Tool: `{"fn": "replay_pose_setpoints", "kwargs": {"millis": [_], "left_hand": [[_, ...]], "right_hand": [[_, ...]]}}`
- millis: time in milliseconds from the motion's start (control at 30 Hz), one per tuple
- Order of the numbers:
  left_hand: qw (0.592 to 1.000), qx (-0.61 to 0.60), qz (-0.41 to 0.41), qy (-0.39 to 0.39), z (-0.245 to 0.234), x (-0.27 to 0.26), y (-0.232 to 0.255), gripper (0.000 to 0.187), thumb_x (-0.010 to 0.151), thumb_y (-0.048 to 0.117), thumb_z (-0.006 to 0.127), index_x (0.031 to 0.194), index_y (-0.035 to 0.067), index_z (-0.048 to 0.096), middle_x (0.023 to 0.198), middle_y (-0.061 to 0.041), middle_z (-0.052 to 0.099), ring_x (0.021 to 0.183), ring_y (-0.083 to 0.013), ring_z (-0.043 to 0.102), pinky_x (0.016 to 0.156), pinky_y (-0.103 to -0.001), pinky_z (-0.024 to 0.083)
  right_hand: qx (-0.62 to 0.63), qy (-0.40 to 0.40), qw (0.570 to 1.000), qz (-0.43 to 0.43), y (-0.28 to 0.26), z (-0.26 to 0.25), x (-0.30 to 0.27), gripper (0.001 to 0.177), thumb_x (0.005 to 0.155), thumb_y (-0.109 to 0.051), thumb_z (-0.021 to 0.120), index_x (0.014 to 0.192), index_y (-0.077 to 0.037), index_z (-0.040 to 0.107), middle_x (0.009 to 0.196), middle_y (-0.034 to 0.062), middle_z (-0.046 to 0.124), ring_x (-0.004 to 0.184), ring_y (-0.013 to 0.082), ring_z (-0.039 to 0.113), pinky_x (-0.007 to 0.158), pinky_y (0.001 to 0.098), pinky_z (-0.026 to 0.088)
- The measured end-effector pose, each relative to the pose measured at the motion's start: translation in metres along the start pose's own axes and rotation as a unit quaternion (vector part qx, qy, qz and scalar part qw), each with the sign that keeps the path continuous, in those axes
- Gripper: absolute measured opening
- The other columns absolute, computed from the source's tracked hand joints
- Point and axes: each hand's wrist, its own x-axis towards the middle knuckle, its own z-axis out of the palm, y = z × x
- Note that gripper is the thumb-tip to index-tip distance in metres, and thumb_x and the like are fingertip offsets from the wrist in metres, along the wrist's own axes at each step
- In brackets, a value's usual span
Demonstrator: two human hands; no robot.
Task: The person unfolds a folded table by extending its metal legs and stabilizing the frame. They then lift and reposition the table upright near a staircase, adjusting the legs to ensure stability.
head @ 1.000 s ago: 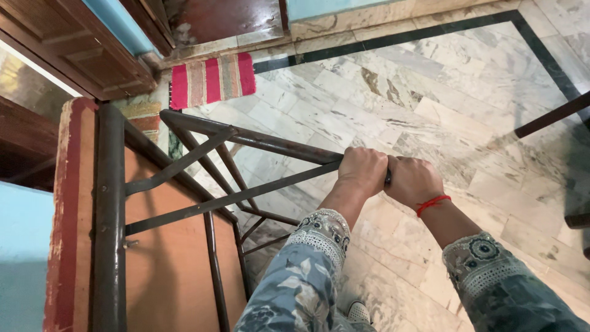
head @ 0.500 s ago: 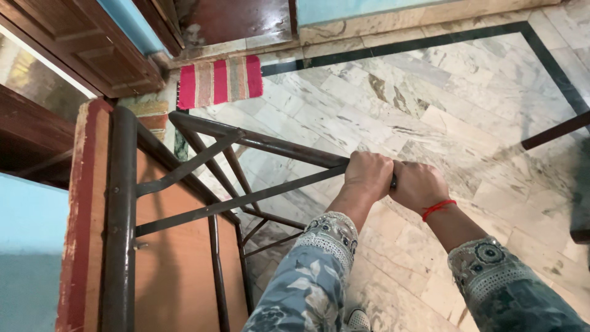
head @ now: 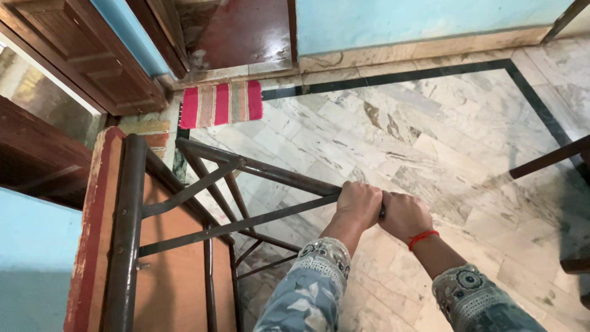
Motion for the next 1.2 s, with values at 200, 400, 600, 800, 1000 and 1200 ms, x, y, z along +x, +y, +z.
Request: {"fn": "replay_pose_setpoints", "kwargs": {"millis": [200,400,600,800,1000,1200], "left_hand": [[1.000,0.005,-0.006,-0.001,0.003,0.001,0.002,0.013,0.090,0.018,0.065,0.095,0.019,0.078,0.095,-0.004,0.079,0.092,-0.0213,0.076,0.077,-0.038,0.056],[1.000,0.014,-0.005,-0.003,0.003,0.003,0.001,0.013,0.089,0.019,0.065,0.094,0.019,0.077,0.096,-0.003,0.078,0.092,-0.0210,0.076,0.076,-0.038,0.057],[1.000,0.015,-0.008,0.010,0.002,0.003,0.000,0.013,0.088,0.019,0.066,0.092,0.020,0.078,0.096,-0.002,0.078,0.093,-0.0209,0.076,0.078,-0.039,0.057],[1.000,0.016,-0.010,0.015,0.000,0.005,-0.001,0.015,0.088,0.019,0.064,0.091,0.020,0.078,0.095,-0.002,0.079,0.093,-0.0214,0.076,0.078,-0.039,0.057],[1.000,0.015,-0.008,0.017,0.000,0.006,-0.003,0.015,0.088,0.018,0.063,0.091,0.020,0.078,0.095,-0.003,0.079,0.092,-0.0211,0.076,0.078,-0.038,0.057],[1.000,0.012,-0.012,0.016,-0.002,0.009,-0.006,0.014,0.088,0.018,0.064,0.091,0.019,0.078,0.095,-0.004,0.079,0.092,-0.0215,0.076,0.077,-0.038,0.058]], "right_hand": [[0.006,0.009,1.000,-0.004,0.002,0.003,0.001,0.023,0.084,-0.028,0.060,0.100,-0.013,0.070,0.093,0.0120,0.076,0.088,0.0333,0.073,0.081,0.0465,0.057],[-0.011,0.006,1.000,-0.007,0.005,0.007,0.005,0.023,0.085,-0.029,0.061,0.099,-0.011,0.069,0.095,0.0126,0.076,0.089,0.0334,0.073,0.081,0.0451,0.058],[0.005,0.010,1.000,-0.010,0.006,0.007,0.007,0.022,0.084,-0.028,0.061,0.095,-0.011,0.070,0.097,0.0127,0.076,0.089,0.0347,0.073,0.081,0.0459,0.058],[0.004,0.014,1.000,-0.017,0.005,0.005,0.009,0.021,0.086,-0.025,0.059,0.096,-0.011,0.071,0.096,0.0133,0.076,0.090,0.0346,0.073,0.083,0.0464,0.058],[0.003,0.003,1.000,-0.011,0.003,0.002,0.011,0.023,0.085,-0.026,0.060,0.098,-0.011,0.071,0.098,0.0139,0.076,0.093,0.0342,0.073,0.084,0.0459,0.058],[-0.003,-0.005,1.000,-0.006,0.001,0.001,0.016,0.025,0.086,-0.028,0.059,0.101,-0.012,0.070,0.100,0.0139,0.076,0.094,0.0346,0.073,0.084,0.0465,0.058]]}}
